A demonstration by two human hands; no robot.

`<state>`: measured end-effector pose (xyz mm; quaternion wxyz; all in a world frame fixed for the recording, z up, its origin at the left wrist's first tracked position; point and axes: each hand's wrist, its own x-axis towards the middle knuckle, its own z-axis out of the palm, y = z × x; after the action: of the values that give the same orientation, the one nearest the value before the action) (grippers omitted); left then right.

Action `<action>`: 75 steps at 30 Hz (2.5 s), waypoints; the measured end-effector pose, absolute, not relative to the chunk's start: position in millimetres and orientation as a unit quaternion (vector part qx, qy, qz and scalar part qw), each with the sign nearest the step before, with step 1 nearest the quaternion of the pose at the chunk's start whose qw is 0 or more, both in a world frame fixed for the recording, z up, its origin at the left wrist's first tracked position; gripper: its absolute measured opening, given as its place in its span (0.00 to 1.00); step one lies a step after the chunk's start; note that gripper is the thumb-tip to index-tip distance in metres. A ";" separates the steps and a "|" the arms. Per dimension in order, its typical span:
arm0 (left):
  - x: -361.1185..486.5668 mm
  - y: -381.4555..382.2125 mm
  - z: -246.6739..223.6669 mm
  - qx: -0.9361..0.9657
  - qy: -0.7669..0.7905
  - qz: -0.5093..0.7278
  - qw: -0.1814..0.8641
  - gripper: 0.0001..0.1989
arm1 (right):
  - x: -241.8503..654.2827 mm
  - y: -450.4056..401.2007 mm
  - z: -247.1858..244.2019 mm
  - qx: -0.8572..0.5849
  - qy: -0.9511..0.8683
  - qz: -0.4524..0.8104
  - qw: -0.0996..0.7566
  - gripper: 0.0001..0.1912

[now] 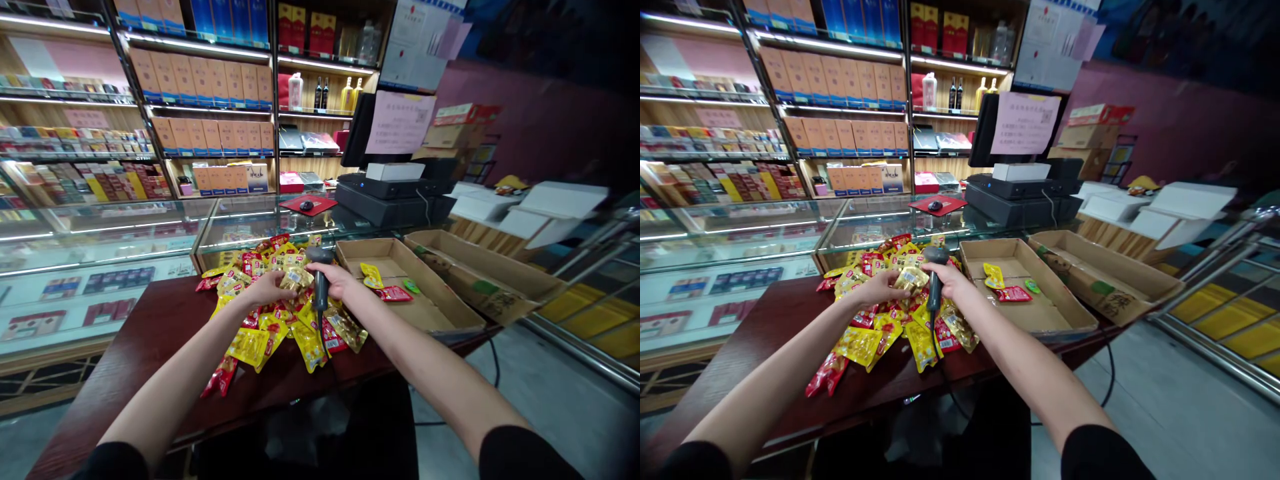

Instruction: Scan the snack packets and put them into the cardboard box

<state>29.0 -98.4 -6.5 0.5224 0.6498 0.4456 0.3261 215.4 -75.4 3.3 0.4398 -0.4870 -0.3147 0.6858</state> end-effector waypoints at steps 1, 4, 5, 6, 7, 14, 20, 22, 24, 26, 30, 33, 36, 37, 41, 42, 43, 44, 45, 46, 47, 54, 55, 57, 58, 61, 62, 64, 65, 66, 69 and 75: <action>27.7 -98.6 -3.9 0.662 0.447 0.309 0.516 0.17 | 216.5 -73.6 6.2 -0.487 -0.324 0.676 0.448 0.06; 24.8 -98.5 3.3 0.671 0.476 0.291 0.489 0.20 | 217.0 -73.1 12.9 -0.481 -0.354 0.662 0.452 0.09; 23.9 -97.8 4.7 0.669 0.485 0.293 0.482 0.21 | 216.4 -74.2 14.0 -0.478 -0.363 0.660 0.451 0.10; 23.1 -96.6 5.4 0.664 0.491 0.299 0.478 0.22 | 215.8 -75.5 14.4 -0.476 -0.368 0.658 0.452 0.10; 22.3 -94.9 5.1 0.657 0.493 0.308 0.480 0.22 | 215.1 -76.8 14.0 -0.473 -0.371 0.656 0.456 0.11; 26.6 -79.2 -8.2 0.418 0.473 0.468 0.619 0.15 | 211.0 -80.4 -3.2 -0.481 -0.330 0.657 0.478 0.08; 36.4 -79.1 -1.1 0.273 0.381 0.515 0.718 0.04 | 200.6 -92.0 -11.8 -0.473 -0.287 0.649 0.522 0.07; 37.5 -80.0 2.8 0.235 0.364 0.517 0.738 0.09 | 199.1 -95.1 -11.7 -0.469 -0.265 0.639 0.549 0.07; 38.8 -80.6 5.3 0.217 0.363 0.507 0.751 0.11 | 198.8 -97.4 -12.2 -0.465 -0.245 0.631 0.571 0.08; 40.9 -80.9 6.1 0.222 0.370 0.495 0.755 0.09 | 198.7 -99.7 -14.2 -0.464 -0.227 0.624 0.587 0.08; 45.3 -80.5 3.9 0.234 0.393 0.491 0.742 0.06 | 197.2 -107.3 -21.1 -0.466 -0.202 0.605 0.613 0.08; 43.2 -78.8 2.8 0.258 0.406 0.443 0.757 0.05 | 195.7 -115.2 -24.9 -0.463 -0.199 0.597 0.624 0.09; 35.6 -74.7 3.7 0.288 0.412 0.399 0.767 0.06 | 196.3 -123.5 -25.4 -0.450 -0.204 0.615 0.615 0.10; 32.4 -72.9 4.1 0.297 0.413 0.393 0.766 0.07 | 197.2 -126.6 -24.8 -0.443 -0.207 0.626 0.608 0.10; 21.2 -66.0 6.1 0.337 0.408 0.401 0.748 0.09 | 201.6 -144.3 -17.9 -0.432 -0.250 0.646 0.577 0.08; 19.4 -64.8 6.6 0.344 0.407 0.403 0.744 0.09 | 202.1 -150.9 -15.0 -0.435 -0.271 0.645 0.567 0.08; 18.2 -63.9 7.0 0.348 0.405 0.405 0.742 0.10 | 201.8 -158.3 -12.0 -0.436 -0.297 0.647 0.551 0.09; 17.4 -63.2 7.3 0.350 0.404 0.405 0.742 0.11 | 200.8 -166.1 -9.0 -0.434 -0.325 0.649 0.534 0.10; 17.0 -62.7 7.4 0.351 0.402 0.404 0.743 0.12 | 198.8 -174.1 -6.5 -0.431 -0.351 0.651 0.517 0.12; 17.0 -62.2 7.4 0.351 0.402 0.403 0.744 0.13 | 196.0 -181.9 -4.6 -0.432 -0.374 0.652 0.499 0.13; 17.1 -61.9 7.1 0.352 0.401 0.401 0.744 0.13 | 192.5 -189.0 -3.6 -0.434 -0.392 0.650 0.485 0.14; 17.6 -60.6 3.3 0.353 0.406 0.409 0.737 0.12 | 167.6 -208.9 -20.5 -0.475 -0.490 0.580 0.445 0.15; 17.5 -60.6 3.2 0.356 0.407 0.407 0.736 0.12 | 165.9 -208.5 -23.2 -0.475 -0.500 0.571 0.445 0.14; 17.3 -60.9 3.5 0.362 0.411 0.404 0.733 0.13 | 163.8 -206.9 -26.2 -0.475 -0.517 0.555 0.447 0.14; 17.2 -61.0 3.7 0.364 0.412 0.403 0.732 0.13 | 163.2 -205.7 -26.4 -0.476 -0.523 0.547 0.448 0.14; 17.3 -61.3 4.7 0.362 0.415 0.400 0.733 0.14 | 162.1 -201.2 -24.0 -0.486 -0.524 0.535 0.451 0.13; 17.3 -61.2 5.1 0.362 0.416 0.399 0.733 0.14 | 161.8 -199.6 -22.8 -0.490 -0.522 0.533 0.451 0.13; 17.7 -60.9 5.9 0.365 0.417 0.397 0.731 0.14 | 161.0 -197.0 -21.0 -0.498 -0.517 0.530 0.451 0.13; 18.0 -60.8 6.6 0.365 0.419 0.399 0.729 0.15 | 160.5 -196.2 -20.5 -0.502 -0.515 0.529 0.450 0.13; 18.4 -60.9 7.4 0.365 0.421 0.402 0.727 0.15 | 160.0 -195.7 -20.2 -0.505 -0.513 0.529 0.449 0.13; 20.1 -62.3 11.1 0.356 0.435 0.409 0.719 0.16 | 158.2 -196.0 -20.5 -0.509 -0.504 0.532 0.452 0.12; 23.7 -66.3 16.4 0.346 0.456 0.415 0.707 0.16 | 156.7 -198.5 -21.4 -0.492 -0.497 0.544 0.464 0.13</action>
<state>23.7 -66.3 16.4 0.7073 0.3462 0.4561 0.4146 156.7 -198.5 -21.4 0.4642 -0.4916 -0.4971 0.5439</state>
